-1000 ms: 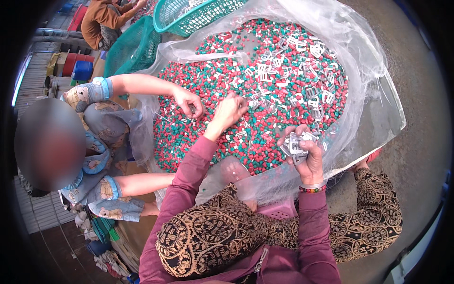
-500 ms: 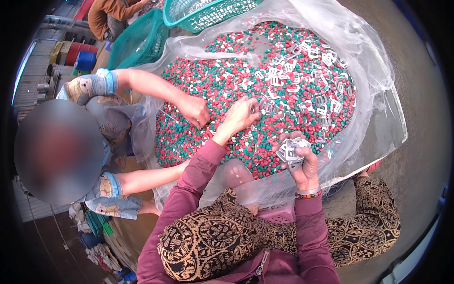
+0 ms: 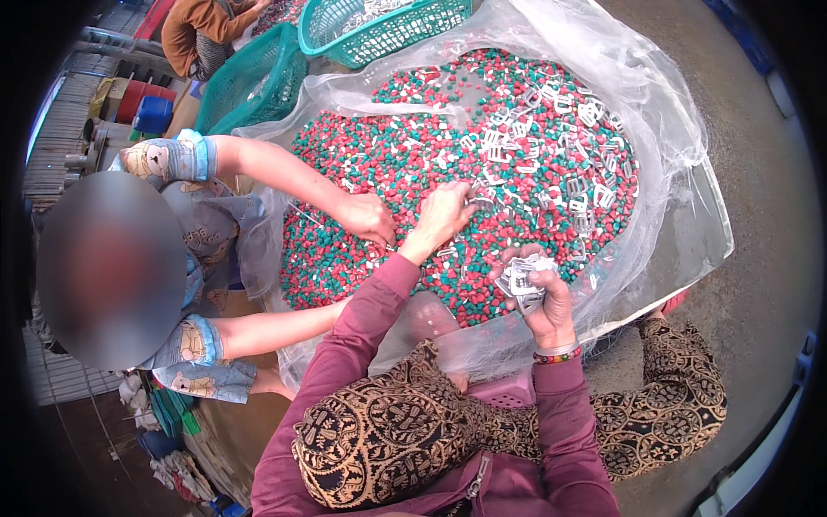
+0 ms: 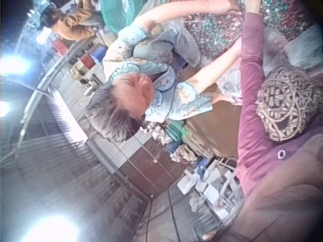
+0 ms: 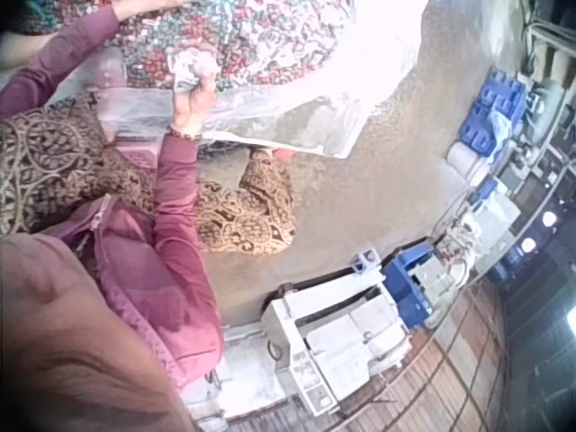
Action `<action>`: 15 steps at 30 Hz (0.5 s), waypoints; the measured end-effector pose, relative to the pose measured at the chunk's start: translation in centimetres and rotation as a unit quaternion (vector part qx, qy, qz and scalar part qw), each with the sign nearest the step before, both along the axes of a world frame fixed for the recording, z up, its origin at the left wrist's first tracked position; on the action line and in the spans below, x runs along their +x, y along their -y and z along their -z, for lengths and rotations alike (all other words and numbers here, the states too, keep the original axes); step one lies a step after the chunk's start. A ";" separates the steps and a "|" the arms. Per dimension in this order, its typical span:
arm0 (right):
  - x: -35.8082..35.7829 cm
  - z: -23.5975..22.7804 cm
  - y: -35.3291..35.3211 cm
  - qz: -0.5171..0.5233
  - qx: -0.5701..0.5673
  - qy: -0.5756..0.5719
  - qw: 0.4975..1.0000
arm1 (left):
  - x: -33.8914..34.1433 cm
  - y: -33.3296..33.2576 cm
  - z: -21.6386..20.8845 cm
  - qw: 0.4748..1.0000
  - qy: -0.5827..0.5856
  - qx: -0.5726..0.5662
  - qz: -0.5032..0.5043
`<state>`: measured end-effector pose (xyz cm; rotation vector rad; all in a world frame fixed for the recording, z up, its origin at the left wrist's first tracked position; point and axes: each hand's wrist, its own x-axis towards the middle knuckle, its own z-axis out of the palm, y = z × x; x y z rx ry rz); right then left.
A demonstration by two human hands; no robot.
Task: The person sorts small red, green, and white plastic bottle caps from a large pile on a plastic sheet. They pick up caps by hand and place them into a nearby green basket. A coworker also sorts caps at the same table.
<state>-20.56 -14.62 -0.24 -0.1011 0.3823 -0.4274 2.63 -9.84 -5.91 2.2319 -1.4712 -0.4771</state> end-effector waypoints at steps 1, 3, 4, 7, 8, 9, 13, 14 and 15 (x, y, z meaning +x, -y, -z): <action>-0.1 -0.1 0.0 0.005 0.004 0.001 1.000 | 0.3 -0.1 -0.5 1.000 -0.003 -0.018 -0.017; -0.1 -0.1 0.2 0.010 0.011 0.010 1.000 | 1.5 -0.8 -2.8 0.992 -0.103 -0.012 -0.070; 0.0 0.1 0.3 0.013 0.010 0.016 1.000 | 2.2 -1.3 -4.0 0.974 -0.199 0.010 -0.105; 0.5 1.0 0.5 0.019 0.027 0.047 0.998 | 3.5 -3.0 -5.4 0.783 -0.595 -0.068 -0.167; 1.1 1.0 0.3 0.018 0.025 0.036 0.999 | 3.3 -3.3 -6.5 0.710 -0.671 -0.102 -0.186; 1.5 0.8 0.3 0.015 0.021 0.022 0.999 | 3.3 -3.8 -6.5 0.633 -0.738 -0.128 -0.195; 3.7 1.3 -0.4 0.004 -0.005 -0.028 1.000 | 2.2 -5.7 -5.5 0.486 -0.834 -0.188 -0.181; 4.4 1.5 -0.7 0.005 -0.017 -0.047 0.999 | 2.3 -6.1 -4.9 0.488 -0.833 -0.198 -0.170; 4.8 2.0 -0.7 -0.007 -0.023 -0.042 0.999 | 2.1 -6.1 -5.2 0.487 -0.833 -0.207 -0.159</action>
